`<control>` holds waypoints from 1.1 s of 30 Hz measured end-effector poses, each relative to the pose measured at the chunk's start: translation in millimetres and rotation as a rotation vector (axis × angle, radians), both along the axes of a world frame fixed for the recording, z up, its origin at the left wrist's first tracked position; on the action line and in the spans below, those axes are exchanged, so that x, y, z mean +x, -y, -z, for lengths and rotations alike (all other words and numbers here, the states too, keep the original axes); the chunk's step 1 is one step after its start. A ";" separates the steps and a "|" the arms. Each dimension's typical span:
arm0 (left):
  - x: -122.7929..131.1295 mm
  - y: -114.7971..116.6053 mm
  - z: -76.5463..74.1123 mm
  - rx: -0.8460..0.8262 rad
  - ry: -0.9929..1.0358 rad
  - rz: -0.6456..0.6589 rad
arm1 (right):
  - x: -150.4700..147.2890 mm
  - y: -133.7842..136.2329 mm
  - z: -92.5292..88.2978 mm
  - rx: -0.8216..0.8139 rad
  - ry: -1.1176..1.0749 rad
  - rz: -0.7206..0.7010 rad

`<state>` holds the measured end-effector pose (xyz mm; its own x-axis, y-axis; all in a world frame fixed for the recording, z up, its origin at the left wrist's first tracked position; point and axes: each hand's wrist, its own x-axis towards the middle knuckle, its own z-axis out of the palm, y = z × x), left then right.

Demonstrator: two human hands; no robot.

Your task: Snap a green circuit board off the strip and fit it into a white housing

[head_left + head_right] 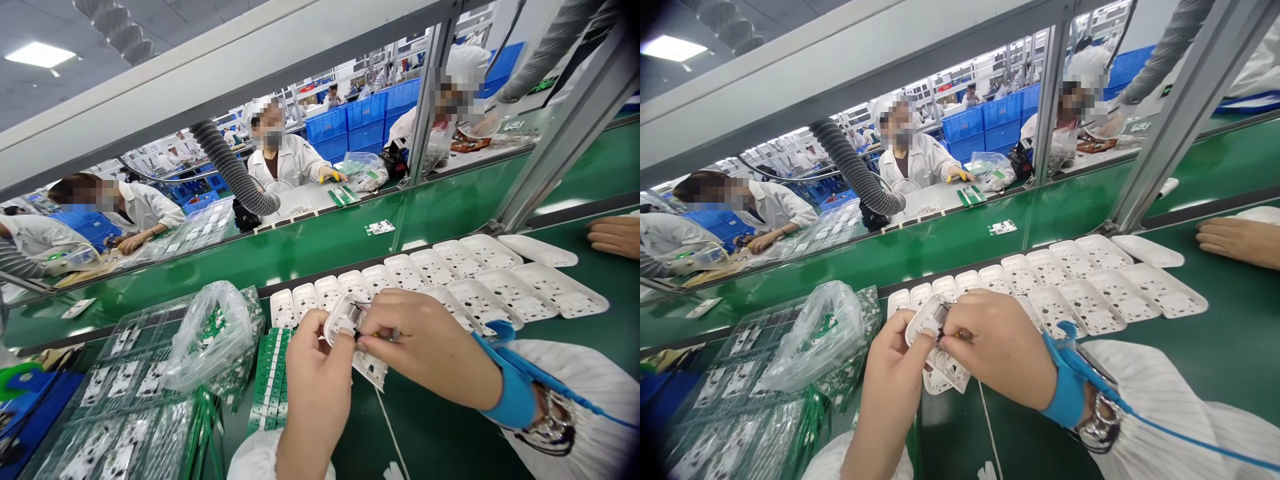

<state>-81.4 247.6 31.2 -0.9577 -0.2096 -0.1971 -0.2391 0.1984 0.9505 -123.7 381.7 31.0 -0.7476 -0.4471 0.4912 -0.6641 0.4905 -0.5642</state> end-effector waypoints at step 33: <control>21.2 -6.1 -1.7 -0.016 -0.231 -0.094 | 4.1 7.0 -9.0 0.025 0.859 -0.331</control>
